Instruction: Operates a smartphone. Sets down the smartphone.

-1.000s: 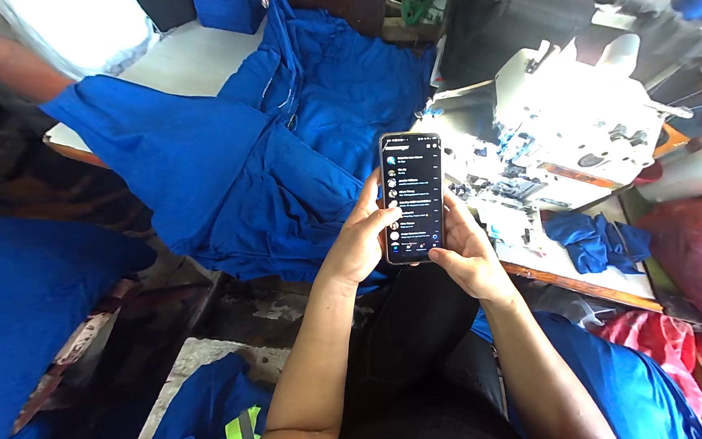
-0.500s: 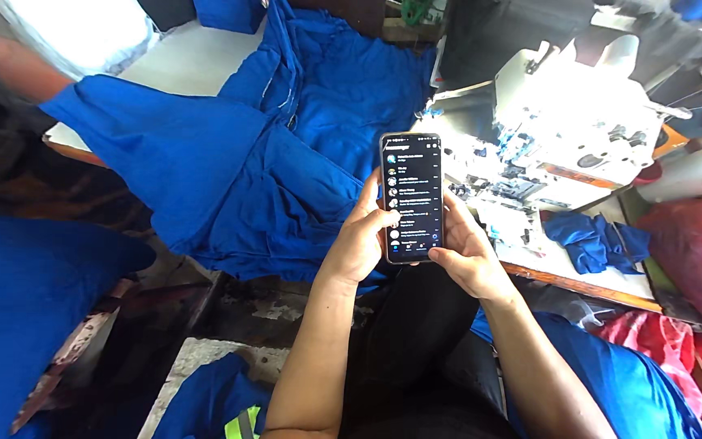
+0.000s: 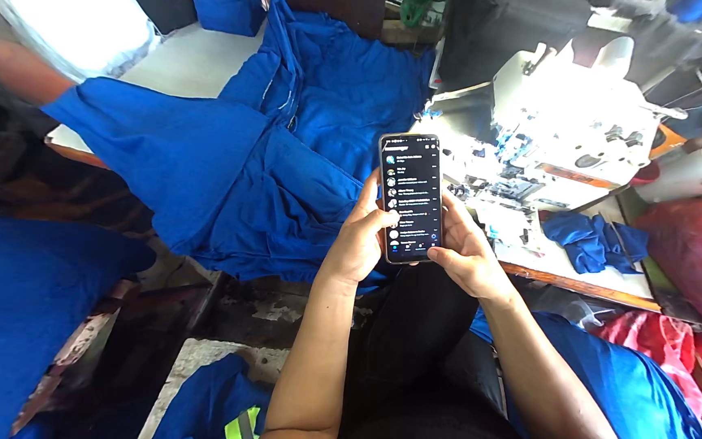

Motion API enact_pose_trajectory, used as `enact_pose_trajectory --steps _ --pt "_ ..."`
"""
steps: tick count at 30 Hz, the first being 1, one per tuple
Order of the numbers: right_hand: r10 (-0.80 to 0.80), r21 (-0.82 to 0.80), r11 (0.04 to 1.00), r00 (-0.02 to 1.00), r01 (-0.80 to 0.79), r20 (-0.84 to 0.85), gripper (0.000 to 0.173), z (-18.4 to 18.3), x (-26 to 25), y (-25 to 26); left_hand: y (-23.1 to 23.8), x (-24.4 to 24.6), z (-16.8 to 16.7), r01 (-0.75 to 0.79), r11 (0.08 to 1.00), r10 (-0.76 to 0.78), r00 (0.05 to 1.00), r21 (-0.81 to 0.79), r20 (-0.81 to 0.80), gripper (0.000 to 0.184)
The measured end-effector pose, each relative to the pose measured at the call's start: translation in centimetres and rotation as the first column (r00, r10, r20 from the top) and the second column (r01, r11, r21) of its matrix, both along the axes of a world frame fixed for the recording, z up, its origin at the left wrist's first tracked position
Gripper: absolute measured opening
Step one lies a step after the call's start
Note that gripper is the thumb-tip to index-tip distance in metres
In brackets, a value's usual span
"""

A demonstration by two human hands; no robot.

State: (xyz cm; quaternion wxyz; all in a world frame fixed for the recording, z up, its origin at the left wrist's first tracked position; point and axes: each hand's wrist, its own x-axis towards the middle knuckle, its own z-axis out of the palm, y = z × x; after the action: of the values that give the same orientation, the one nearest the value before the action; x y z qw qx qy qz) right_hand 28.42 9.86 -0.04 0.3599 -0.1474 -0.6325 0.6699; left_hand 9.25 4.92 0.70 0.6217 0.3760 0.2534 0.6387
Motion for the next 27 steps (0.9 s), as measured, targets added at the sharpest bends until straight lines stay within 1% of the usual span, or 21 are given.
enact_pose_trajectory --steps 5,10,16,20,24,27 --pt "-0.003 0.002 1.000 1.000 0.003 0.008 0.080 0.06 0.03 -0.05 -0.09 0.16 0.13 -0.019 1.000 0.019 1.000 -0.016 -0.018 0.065" --pt "-0.012 0.006 1.000 1.000 0.012 0.015 0.081 0.07 0.03 -0.14 -0.02 0.02 -0.26 -0.006 1.000 0.006 1.000 0.022 -0.022 0.075" --pt "-0.004 0.020 1.000 1.000 0.004 0.006 0.082 -0.04 -0.02 -0.04 -0.02 0.01 -0.44 -0.007 0.999 0.009 0.998 0.038 -0.065 0.086" --pt "-0.015 0.025 1.000 1.000 0.015 0.013 0.080 -0.04 0.02 -0.10 -0.04 -0.17 -0.72 0.015 0.997 -0.007 0.995 0.082 -0.095 0.092" --pt "-0.010 0.014 1.000 1.000 0.010 0.012 0.081 0.01 0.08 -0.14 -0.03 -0.21 -0.65 0.029 0.996 -0.021 0.996 0.089 -0.087 0.089" --pt "-0.011 0.016 1.000 1.000 0.010 0.016 0.081 0.06 0.08 -0.20 -0.04 -0.08 -0.67 0.015 0.996 -0.009 0.997 0.085 -0.074 0.081"
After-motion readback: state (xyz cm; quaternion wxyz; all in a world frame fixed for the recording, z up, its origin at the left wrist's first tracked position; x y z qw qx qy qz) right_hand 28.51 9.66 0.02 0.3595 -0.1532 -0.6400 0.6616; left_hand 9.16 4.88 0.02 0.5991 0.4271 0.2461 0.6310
